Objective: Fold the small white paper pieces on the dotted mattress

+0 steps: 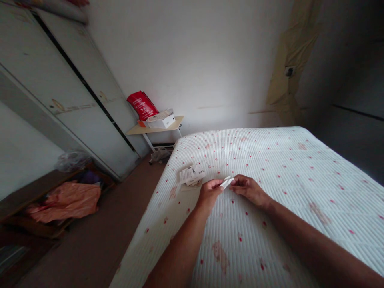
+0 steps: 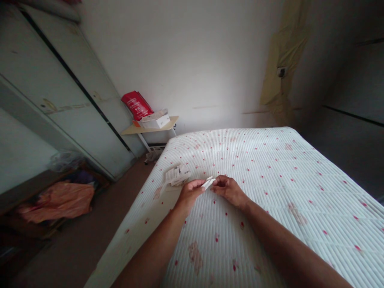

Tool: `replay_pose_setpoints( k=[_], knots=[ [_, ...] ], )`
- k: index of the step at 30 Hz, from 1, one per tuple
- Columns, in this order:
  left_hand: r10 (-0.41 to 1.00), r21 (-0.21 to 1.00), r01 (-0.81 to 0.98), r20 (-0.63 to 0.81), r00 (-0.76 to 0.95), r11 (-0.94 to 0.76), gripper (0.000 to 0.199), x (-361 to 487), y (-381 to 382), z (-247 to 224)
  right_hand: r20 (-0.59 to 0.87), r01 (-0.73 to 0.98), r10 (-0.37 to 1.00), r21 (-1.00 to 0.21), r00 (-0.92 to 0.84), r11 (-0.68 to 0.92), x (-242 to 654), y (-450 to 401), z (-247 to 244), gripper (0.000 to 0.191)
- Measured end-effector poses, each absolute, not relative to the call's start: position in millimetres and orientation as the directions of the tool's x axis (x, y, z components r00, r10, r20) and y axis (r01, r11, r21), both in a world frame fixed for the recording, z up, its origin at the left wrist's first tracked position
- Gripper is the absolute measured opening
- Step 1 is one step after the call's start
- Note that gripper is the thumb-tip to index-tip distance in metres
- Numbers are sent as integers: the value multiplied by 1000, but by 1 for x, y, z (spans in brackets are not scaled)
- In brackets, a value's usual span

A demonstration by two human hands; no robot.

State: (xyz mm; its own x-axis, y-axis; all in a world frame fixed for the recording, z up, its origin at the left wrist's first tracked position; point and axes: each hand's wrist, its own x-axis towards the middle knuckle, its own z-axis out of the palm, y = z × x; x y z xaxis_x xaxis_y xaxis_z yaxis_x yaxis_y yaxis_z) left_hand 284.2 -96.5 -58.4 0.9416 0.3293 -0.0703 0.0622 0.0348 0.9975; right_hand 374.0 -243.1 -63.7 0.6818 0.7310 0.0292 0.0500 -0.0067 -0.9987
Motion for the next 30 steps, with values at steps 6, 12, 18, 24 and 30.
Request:
replay_pose_setpoints(
  k=[6, 12, 18, 24, 30],
  knots=[
    [377, 997, 74, -71, 924, 6, 24, 284, -100, -66, 7, -13, 733, -1000, 680, 21, 366, -236, -64, 28],
    [383, 970, 126, -39, 923, -207, 16, 286, -102, -68, 9, 28, 741, -1000, 672, -13, 367, -237, -68, 29],
    [284, 668, 14, 297, 912, -744, 11, 281, -104, -68, 328, 572, 744, -816, 582, -88, 371, -244, -70, 10],
    [51, 251, -80, 476, 878, -965, 13, 281, -102, -78, 502, 910, 779, -359, 377, -209, 373, -246, -75, 17],
    [-52, 84, -101, 457, 888, -991, 17, 280, -102, -85, 466, 945, 823, -159, 326, -285, 373, -246, -81, 11]
  ],
)
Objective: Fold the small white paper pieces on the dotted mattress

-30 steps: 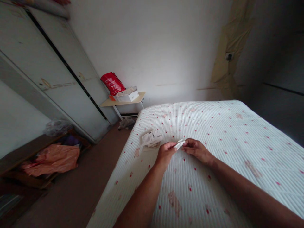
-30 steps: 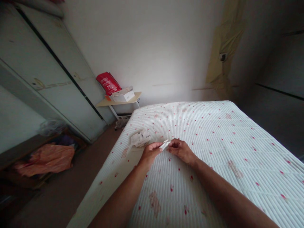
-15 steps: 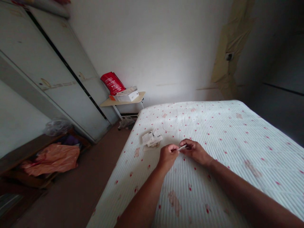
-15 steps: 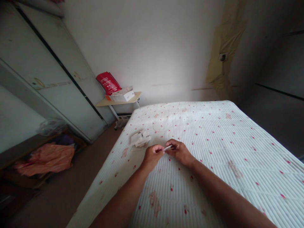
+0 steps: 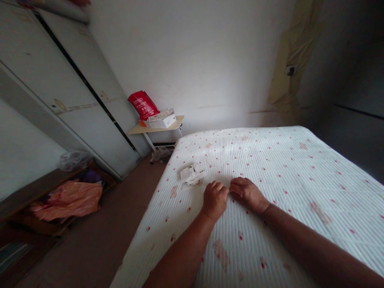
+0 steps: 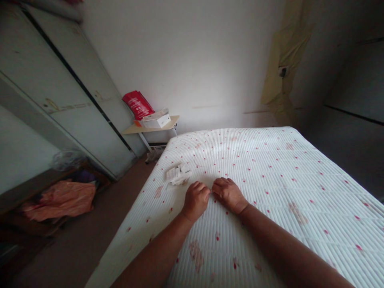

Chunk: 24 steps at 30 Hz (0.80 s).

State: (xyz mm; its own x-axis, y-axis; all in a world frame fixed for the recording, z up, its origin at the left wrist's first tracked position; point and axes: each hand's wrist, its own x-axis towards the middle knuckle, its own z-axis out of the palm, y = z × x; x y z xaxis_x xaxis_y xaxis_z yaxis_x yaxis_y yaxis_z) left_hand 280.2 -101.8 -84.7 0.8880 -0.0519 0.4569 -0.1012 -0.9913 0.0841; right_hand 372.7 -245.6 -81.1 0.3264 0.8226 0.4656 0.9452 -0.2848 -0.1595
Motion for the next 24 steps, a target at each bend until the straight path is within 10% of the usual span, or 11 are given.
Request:
replay_pose_setpoints(
  k=[11, 24],
  knots=[
    [-48, 186, -131, 395, 917, -974, 16, 272, -103, -79, 441, 781, 785, -618, 435, -86, 381, -264, -81, 9],
    [23, 138, -28, 352, 936, -990, 15, 281, -104, -82, 364, 948, 889, -255, 278, -192, 387, -252, -70, 22]
  ],
)
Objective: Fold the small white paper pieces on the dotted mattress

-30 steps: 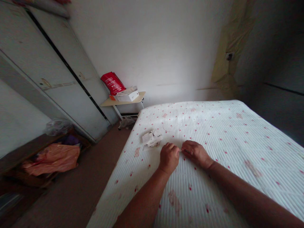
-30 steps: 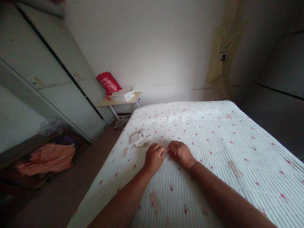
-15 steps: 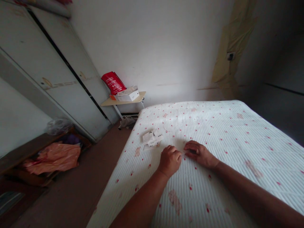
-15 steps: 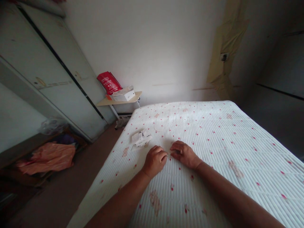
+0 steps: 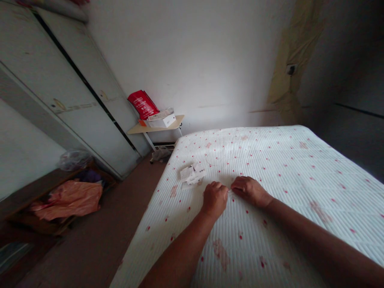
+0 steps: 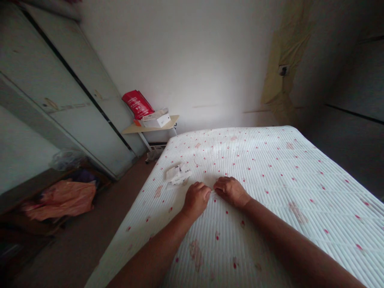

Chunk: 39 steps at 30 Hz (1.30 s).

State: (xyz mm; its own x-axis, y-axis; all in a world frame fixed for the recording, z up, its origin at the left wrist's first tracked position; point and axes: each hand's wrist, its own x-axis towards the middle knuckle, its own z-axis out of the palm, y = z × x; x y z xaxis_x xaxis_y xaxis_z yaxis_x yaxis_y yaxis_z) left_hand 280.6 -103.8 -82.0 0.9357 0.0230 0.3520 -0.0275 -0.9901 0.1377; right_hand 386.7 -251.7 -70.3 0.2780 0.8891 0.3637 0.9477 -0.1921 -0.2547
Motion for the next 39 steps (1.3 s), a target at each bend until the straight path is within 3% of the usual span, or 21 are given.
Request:
replay_pose_setpoints(
  k=[6, 11, 24, 39],
  knots=[
    [50, 143, 1, 335, 941, -990, 12, 283, -104, -82, 178, 984, 968, -20, 176, -175, 390, -245, -50, 18],
    [67, 149, 20, 315, 947, -989, 14, 284, -106, -79, 142, 992, 987, 92, 70, -83, 391, -242, -46, 21],
    [100, 224, 38, 272, 957, -974, 14, 285, -103, -76, 215, 997, 975, 76, -47, 31, 402, -240, -52, 25],
    [146, 200, 93, 267, 953, -975, 11, 285, -107, -73, 88, 985, 987, 119, -135, 124, 410, -229, -50, 13]
  ],
)
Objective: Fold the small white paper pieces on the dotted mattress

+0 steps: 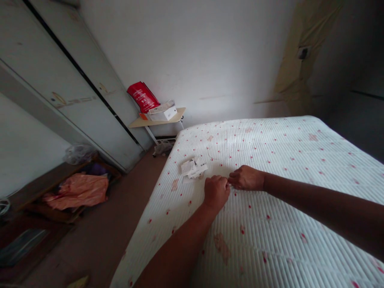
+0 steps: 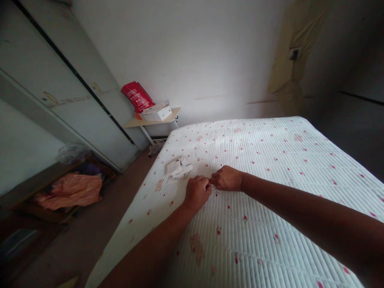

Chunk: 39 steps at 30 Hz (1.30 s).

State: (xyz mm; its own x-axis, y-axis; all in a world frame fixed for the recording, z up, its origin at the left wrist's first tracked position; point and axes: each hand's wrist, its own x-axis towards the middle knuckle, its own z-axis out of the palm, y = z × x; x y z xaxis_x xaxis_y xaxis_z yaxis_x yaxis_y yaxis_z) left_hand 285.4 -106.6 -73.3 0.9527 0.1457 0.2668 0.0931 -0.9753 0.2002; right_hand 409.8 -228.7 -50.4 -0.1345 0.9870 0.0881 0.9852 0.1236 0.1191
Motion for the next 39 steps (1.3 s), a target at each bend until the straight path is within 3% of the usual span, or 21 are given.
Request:
replay_pose_setpoints(
  k=[11, 16, 21, 31, 39],
  knots=[
    [41, 196, -8, 243, 969, -980, 16, 277, -101, -74, 155, 991, 981, 90, -114, 101, 409, -233, -56, 13],
    [2, 172, -42, 248, 969, -984, 19, 276, -101, -74, 162, 984, 972, 81, -173, 162, 413, -235, -59, 10],
    [-13, 196, -65, 260, 966, -978, 21, 274, -100, -74, 231, 982, 954, 76, -189, 176, 412, -238, -62, 20],
    [44, 280, -50, 320, 946, -959, 15, 272, -100, -76, 240, 981, 961, 169, -137, 98, 403, -240, -60, 28],
    [-17, 243, -98, 316, 949, -965, 17, 273, -100, -75, 225, 974, 959, 186, -171, 130, 402, -243, -58, 28]
  ],
)
